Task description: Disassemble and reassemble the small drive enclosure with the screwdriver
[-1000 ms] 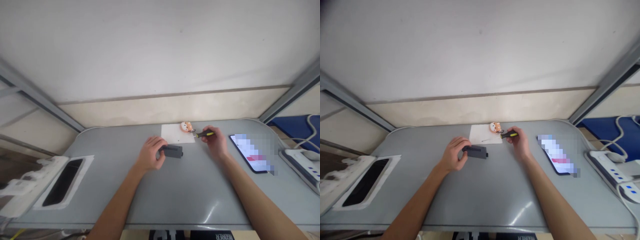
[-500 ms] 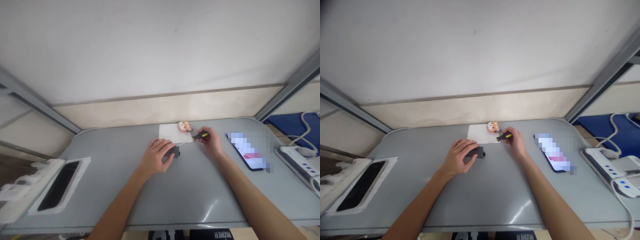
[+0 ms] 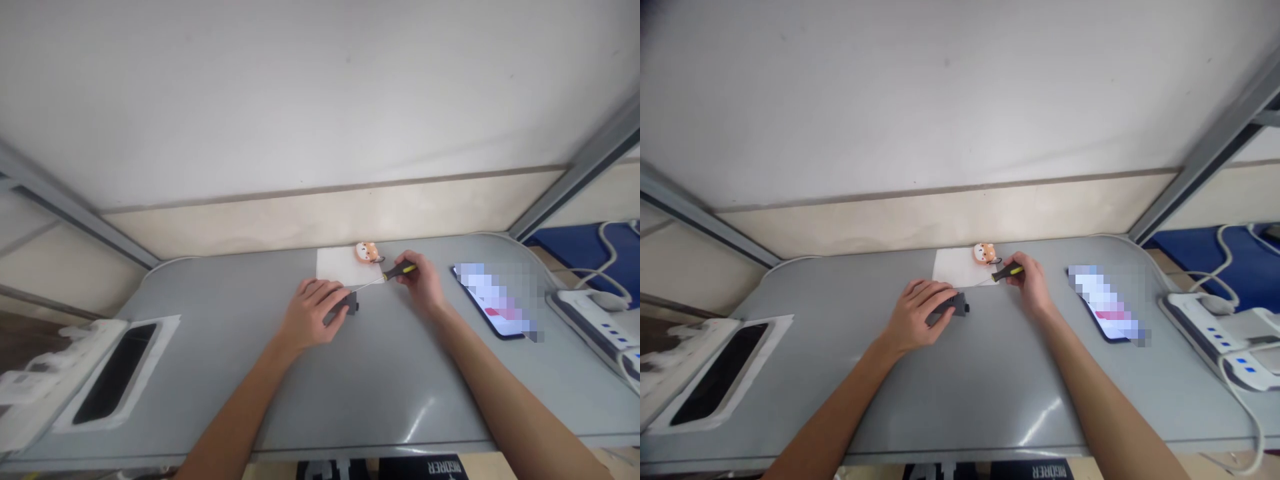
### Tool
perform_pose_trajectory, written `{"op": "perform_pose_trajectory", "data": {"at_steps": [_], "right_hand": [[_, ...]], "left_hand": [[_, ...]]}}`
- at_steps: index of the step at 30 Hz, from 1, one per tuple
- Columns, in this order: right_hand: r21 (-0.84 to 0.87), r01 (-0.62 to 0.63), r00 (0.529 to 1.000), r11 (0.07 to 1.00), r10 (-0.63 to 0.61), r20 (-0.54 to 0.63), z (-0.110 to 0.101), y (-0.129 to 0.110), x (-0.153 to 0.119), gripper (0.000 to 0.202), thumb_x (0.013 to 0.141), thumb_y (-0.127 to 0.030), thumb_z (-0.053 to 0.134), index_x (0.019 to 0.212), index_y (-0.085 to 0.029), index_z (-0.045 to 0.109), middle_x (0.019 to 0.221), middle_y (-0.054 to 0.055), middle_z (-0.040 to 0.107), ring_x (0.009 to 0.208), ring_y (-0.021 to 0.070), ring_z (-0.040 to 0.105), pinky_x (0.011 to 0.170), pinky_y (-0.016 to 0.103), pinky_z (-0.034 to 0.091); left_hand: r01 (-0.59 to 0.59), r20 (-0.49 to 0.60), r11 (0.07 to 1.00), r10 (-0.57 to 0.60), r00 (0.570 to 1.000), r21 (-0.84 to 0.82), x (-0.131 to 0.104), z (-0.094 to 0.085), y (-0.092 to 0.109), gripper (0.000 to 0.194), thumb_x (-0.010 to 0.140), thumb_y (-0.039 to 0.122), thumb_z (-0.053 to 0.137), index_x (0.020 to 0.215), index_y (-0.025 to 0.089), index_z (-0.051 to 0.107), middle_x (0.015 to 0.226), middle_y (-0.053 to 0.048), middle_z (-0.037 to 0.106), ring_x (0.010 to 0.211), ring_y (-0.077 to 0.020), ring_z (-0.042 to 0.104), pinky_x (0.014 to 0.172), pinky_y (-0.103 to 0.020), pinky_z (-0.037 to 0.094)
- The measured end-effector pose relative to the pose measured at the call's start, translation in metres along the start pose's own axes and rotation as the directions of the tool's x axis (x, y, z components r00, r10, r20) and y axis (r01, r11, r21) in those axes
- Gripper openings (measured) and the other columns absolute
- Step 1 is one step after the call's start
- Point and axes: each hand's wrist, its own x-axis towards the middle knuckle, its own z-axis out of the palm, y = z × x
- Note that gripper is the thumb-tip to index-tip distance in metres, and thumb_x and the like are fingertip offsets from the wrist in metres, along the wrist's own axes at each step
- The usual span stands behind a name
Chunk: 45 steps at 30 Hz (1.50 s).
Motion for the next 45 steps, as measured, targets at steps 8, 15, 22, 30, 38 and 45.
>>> {"op": "perform_pose_trajectory", "data": {"at_steps": [8, 15, 22, 30, 38, 45], "right_hand": [[-0.001, -0.001, 1.000, 1.000, 0.001, 0.006, 0.002, 0.000, -0.001, 0.027, 0.074, -0.045, 0.067, 0.067, -0.019, 0.069, 0.069, 0.001, 0.057, 0.061, 0.0108, 0.053, 0.053, 0.021, 0.045], [0.004, 0.013, 0.999, 1.000, -0.013, 0.031, 0.001, 0.001, 0.000, 0.024, 0.076, -0.044, 0.066, 0.070, -0.020, 0.068, 0.070, 0.001, 0.058, 0.063, 0.0121, 0.054, 0.054, 0.022, 0.046], [0.030, 0.024, 1.000, 0.999, -0.024, 0.001, 0.000, -0.001, 0.002, 0.022, 0.075, -0.042, 0.066, 0.070, -0.021, 0.067, 0.067, 0.001, 0.060, 0.058, 0.0118, 0.054, 0.052, 0.024, 0.044], [0.063, 0.062, 0.998, 0.996, -0.060, -0.027, -0.006, 0.003, 0.008, 0.020, 0.079, -0.041, 0.064, 0.073, -0.022, 0.064, 0.069, -0.001, 0.060, 0.054, 0.0112, 0.053, 0.050, 0.026, 0.040], [0.141, 0.048, 0.992, 0.989, -0.030, -0.127, -0.003, -0.006, 0.006, 0.019, 0.072, -0.039, 0.066, 0.071, -0.021, 0.065, 0.071, 0.000, 0.060, 0.050, 0.0095, 0.048, 0.046, 0.028, 0.034], [0.078, 0.130, 0.986, 0.988, -0.120, -0.119, -0.008, -0.010, 0.011, 0.027, 0.080, -0.048, 0.064, 0.078, -0.022, 0.066, 0.054, -0.002, 0.052, 0.047, 0.0113, 0.041, 0.046, 0.029, 0.027]], "left_hand": [[-0.003, -0.016, 1.000, 0.004, 1.000, 0.012, 0.000, 0.001, 0.001, 0.024, 0.091, 0.019, 0.063, 0.115, 0.023, 0.067, 0.111, -0.005, 0.076, 0.096, -0.0192, 0.071, 0.094, -0.038, 0.046], [0.020, 0.040, 1.000, -0.021, 0.999, 0.007, -0.001, 0.000, 0.001, 0.025, 0.093, 0.021, 0.060, 0.116, 0.024, 0.068, 0.113, -0.006, 0.076, 0.098, -0.0212, 0.071, 0.095, -0.041, 0.046], [0.035, 0.078, 0.999, -0.035, 0.996, 0.001, 0.000, 0.001, 0.002, 0.027, 0.092, 0.021, 0.059, 0.118, 0.022, 0.067, 0.110, -0.007, 0.075, 0.096, -0.0222, 0.069, 0.094, -0.041, 0.046], [0.064, 0.135, 0.998, -0.061, 0.989, -0.016, 0.003, 0.002, 0.007, 0.029, 0.094, 0.018, 0.055, 0.122, 0.021, 0.064, 0.111, -0.007, 0.075, 0.097, -0.0232, 0.067, 0.091, -0.042, 0.048], [0.032, 0.135, 0.990, -0.013, 0.991, -0.141, -0.001, 0.008, 0.013, 0.046, 0.094, 0.015, 0.055, 0.139, 0.025, 0.055, 0.138, -0.009, 0.065, 0.126, -0.0239, 0.061, 0.108, -0.043, 0.049], [0.370, 0.301, 0.881, -0.282, 0.911, -0.294, -0.004, -0.014, -0.008, 0.030, 0.091, 0.026, 0.064, 0.121, 0.025, 0.064, 0.110, -0.006, 0.073, 0.096, -0.0221, 0.070, 0.085, -0.037, 0.059]]}}
